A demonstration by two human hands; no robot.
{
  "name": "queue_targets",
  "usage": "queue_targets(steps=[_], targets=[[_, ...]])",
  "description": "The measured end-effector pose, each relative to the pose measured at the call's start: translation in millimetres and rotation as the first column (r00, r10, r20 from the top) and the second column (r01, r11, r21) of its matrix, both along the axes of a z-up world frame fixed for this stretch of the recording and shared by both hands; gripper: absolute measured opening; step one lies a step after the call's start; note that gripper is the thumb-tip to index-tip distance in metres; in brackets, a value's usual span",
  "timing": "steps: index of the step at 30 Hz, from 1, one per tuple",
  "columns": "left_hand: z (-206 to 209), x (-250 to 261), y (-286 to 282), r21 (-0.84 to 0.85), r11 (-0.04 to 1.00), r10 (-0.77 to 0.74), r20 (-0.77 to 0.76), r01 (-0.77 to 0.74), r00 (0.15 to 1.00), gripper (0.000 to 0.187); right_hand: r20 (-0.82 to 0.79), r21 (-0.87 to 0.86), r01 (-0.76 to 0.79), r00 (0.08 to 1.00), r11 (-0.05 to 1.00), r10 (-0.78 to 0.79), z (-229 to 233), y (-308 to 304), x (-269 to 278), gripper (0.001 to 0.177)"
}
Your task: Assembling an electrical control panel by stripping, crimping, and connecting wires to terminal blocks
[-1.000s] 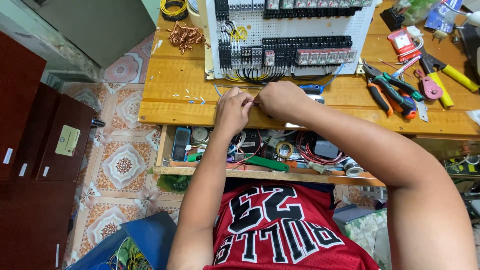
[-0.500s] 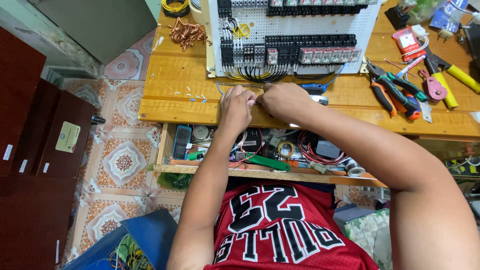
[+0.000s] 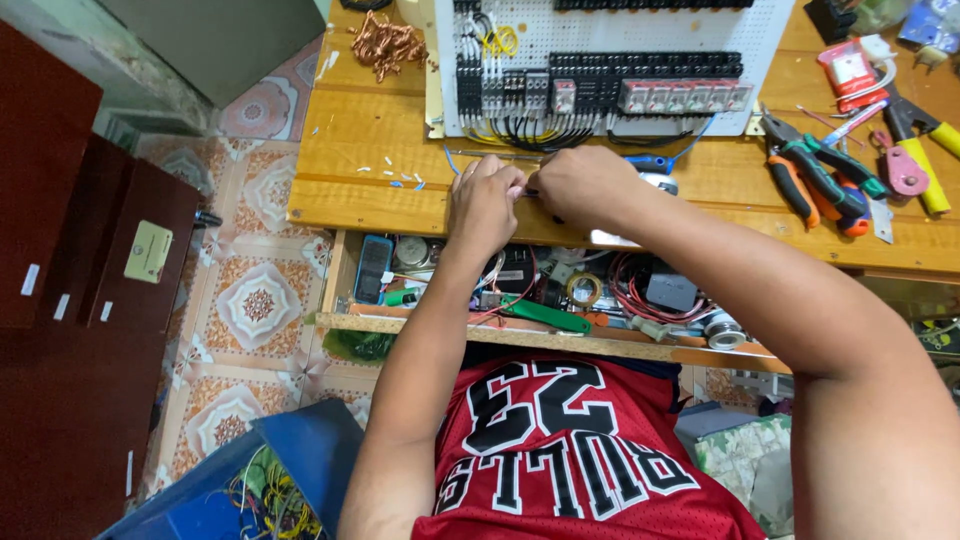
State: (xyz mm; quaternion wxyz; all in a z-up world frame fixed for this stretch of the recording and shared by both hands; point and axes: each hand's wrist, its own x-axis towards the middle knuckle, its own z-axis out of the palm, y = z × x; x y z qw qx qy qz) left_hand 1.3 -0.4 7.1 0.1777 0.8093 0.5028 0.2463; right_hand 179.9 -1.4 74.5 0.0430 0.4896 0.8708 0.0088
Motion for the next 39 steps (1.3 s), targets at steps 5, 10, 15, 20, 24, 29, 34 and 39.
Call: queue_targets(steps=[5,10,15,20,24,29,34,39], targets=[[0,0,0,0.008,1.000,0.000,0.019,-0.001,1.000,0.009,-0.008,-0.014,-0.011,1.000,1.000,0.011,8,-4,0,0.022],[-5,1,1,0.033,0.999,-0.004,0.020,0.003,1.000,0.010,-0.042,-0.013,-0.019,0.999,1.000,0.019,8,-5,2,0.024],[-2,1,1,0.037,0.999,0.002,0.019,-0.003,1.000,0.011,0.004,0.026,-0.023,1.000,0.999,0.023,1,-3,4,0.025],[1,1,-2,0.050,0.999,0.008,0.017,-0.009,1.000,0.009,0.040,0.051,-0.027,0.999,0.998,0.025,-16,2,11,0.024],[2,-3,-1,0.038,0.999,-0.017,0.045,0.015,0.999,0.006,0.001,0.032,-0.065,0.998,0.997,0.065,-11,0,8,0.023],[8,-3,-5,0.056,0.998,-0.033,0.062,0.029,0.998,0.007,-0.024,-0.038,-0.029,0.999,0.999,0.028,15,-7,3,0.027],[2,1,-7,0.125,0.992,0.010,-0.020,-0.007,1.000,0.007,-0.016,-0.065,-0.015,1.000,0.998,0.014,26,-8,0,0.028],[2,3,-7,0.158,0.986,0.059,-0.050,-0.051,0.997,0.007,0.009,-0.010,-0.058,0.998,0.998,0.058,19,-10,0,0.025]])
